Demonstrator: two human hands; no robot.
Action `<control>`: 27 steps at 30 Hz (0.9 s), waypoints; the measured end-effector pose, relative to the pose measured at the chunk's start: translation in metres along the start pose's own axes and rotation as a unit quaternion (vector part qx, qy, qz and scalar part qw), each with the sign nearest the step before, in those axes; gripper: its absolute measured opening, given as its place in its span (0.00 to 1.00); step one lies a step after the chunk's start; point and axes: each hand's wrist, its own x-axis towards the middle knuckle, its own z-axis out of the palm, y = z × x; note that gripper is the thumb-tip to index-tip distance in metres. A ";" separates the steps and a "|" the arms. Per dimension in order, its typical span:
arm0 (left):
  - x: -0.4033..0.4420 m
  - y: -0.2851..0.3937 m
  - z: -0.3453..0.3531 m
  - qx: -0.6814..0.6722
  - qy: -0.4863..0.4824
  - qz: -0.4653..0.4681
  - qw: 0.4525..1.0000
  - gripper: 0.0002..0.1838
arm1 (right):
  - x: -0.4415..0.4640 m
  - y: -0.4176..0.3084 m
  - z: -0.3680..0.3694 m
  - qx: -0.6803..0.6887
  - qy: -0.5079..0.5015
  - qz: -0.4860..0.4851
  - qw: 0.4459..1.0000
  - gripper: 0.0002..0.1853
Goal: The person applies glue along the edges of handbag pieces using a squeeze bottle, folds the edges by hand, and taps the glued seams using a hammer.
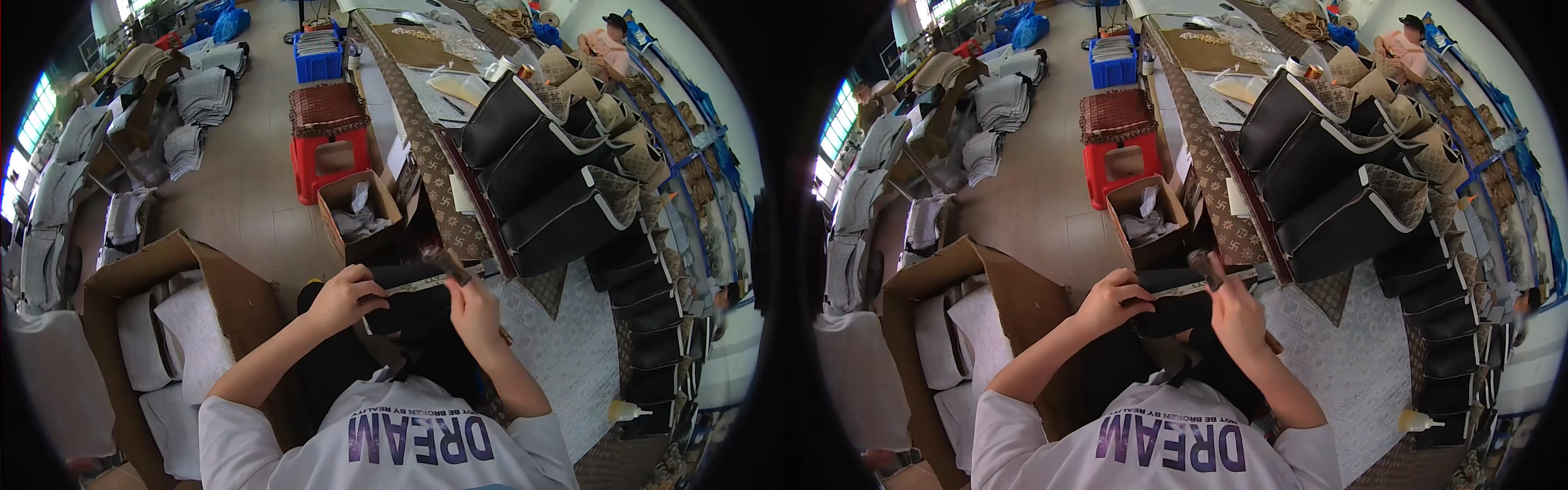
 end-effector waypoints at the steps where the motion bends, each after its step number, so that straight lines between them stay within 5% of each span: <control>1: -0.003 -0.002 0.000 -0.010 0.003 0.006 1.000 0.11 | -0.007 0.002 0.007 0.068 -0.038 -0.052 0.996 0.21; 5: -0.019 -0.011 -0.005 -0.032 0.040 0.023 0.998 0.11 | 0.000 0.012 -0.005 0.015 -0.087 0.018 0.996 0.13; 9: -0.037 -0.015 0.003 -0.100 0.031 -0.046 0.993 0.20 | 0.009 -0.017 0.002 -0.026 -0.046 0.017 0.998 0.20; 11: -0.039 -0.010 -0.003 -0.040 0.046 0.004 0.998 0.33 | -0.005 -0.017 0.016 0.094 -0.076 -0.111 0.986 0.22; 12: -0.040 -0.007 -0.007 -0.008 0.054 0.028 0.998 0.39 | -0.003 -0.021 0.011 0.082 -0.102 -0.083 0.988 0.20; 13: -0.046 -0.007 -0.006 -0.084 -0.003 -0.029 0.996 0.61 | -0.001 -0.024 0.005 0.071 -0.127 -0.055 0.988 0.19; 17: -0.043 -0.001 0.005 -0.136 -0.050 -0.135 0.980 0.75 | 0.013 -0.024 -0.007 -0.016 -0.097 0.010 0.995 0.19; 19: -0.041 0.001 0.010 -0.147 -0.034 -0.140 0.979 0.75 | 0.005 -0.031 0.012 0.070 -0.024 -0.018 0.997 0.20; 20: -0.042 0.001 0.010 -0.151 -0.027 -0.144 0.978 0.75 | -0.006 -0.024 0.023 0.085 -0.039 -0.104 0.990 0.22; 23: -0.042 0.005 0.007 -0.142 -0.025 -0.142 0.979 0.75 | 0.007 -0.044 0.009 0.047 -0.177 -0.081 0.980 0.20; 27: -0.042 0.006 0.007 -0.130 -0.019 -0.142 0.981 0.75 | 0.014 -0.054 0.006 0.068 -0.051 -0.054 0.995 0.22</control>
